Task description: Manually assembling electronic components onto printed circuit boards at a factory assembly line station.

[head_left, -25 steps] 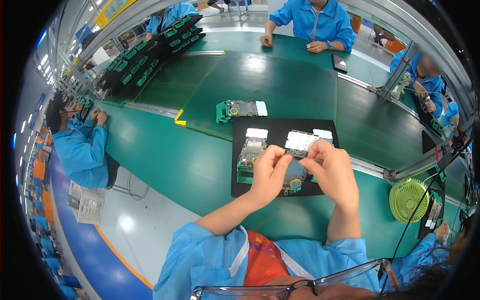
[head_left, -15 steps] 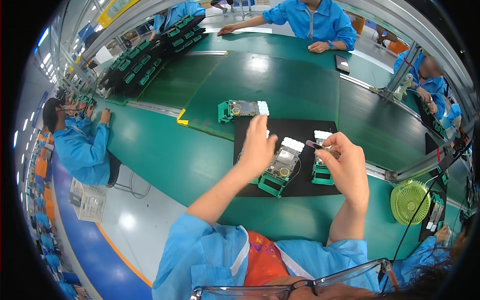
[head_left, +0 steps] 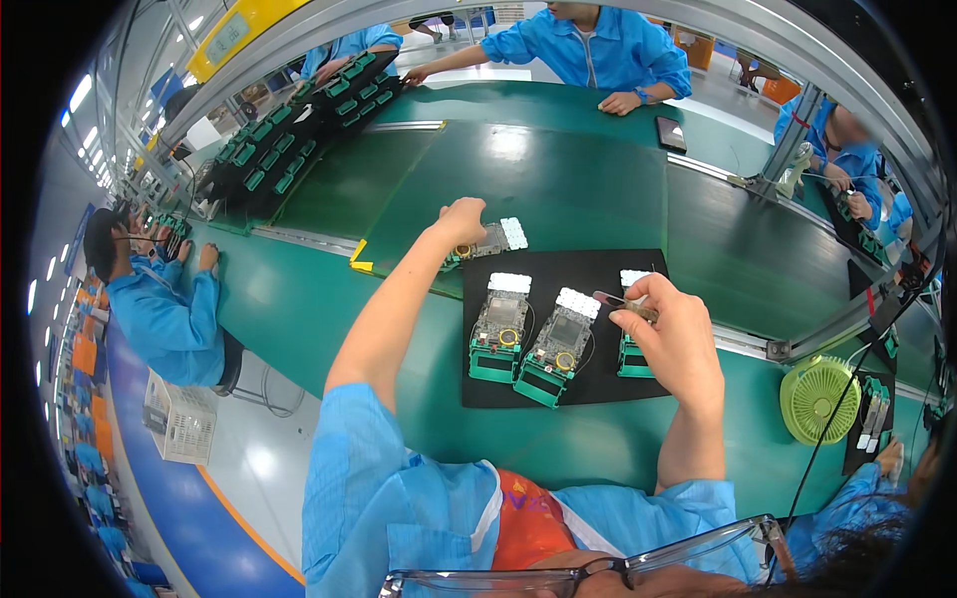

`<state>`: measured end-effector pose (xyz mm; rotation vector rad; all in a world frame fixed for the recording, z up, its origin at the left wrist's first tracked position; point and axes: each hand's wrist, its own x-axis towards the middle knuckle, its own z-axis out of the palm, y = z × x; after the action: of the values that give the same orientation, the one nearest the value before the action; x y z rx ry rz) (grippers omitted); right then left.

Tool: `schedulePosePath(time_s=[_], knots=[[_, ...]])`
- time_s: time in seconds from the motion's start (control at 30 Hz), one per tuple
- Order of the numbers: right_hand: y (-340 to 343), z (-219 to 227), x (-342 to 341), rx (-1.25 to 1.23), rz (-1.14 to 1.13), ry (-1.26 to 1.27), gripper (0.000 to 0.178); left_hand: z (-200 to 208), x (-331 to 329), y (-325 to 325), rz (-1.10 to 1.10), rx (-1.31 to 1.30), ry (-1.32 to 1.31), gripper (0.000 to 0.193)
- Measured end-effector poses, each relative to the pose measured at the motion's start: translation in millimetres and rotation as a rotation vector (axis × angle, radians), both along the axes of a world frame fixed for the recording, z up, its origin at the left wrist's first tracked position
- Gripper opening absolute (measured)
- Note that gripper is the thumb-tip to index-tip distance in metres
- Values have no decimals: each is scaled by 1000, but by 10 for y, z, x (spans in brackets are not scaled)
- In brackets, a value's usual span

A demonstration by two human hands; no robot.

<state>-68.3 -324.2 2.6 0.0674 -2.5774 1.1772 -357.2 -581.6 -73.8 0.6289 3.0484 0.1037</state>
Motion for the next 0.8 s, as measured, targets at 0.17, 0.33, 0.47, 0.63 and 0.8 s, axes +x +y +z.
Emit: schedulePosePath(time_s=[0.17,0.33,0.47,0.63,0.8], knots=[[-60,-108,-51,6,20,13,23,149,8,-204,-85,375,-26,36],[-205,-192,-66,25,78,46,22,215,74,-612,209,934,-207,23],[-183,-191,-84,49,94,-28,28,368,475,-778,417,1236,-512,31],[-339,-265,-88,13,215,3,26,200,898,-894,332,1314,-859,13],[-450,-312,-136,97,279,-10,28,-175,1241,-918,330,1369,-1001,23]])
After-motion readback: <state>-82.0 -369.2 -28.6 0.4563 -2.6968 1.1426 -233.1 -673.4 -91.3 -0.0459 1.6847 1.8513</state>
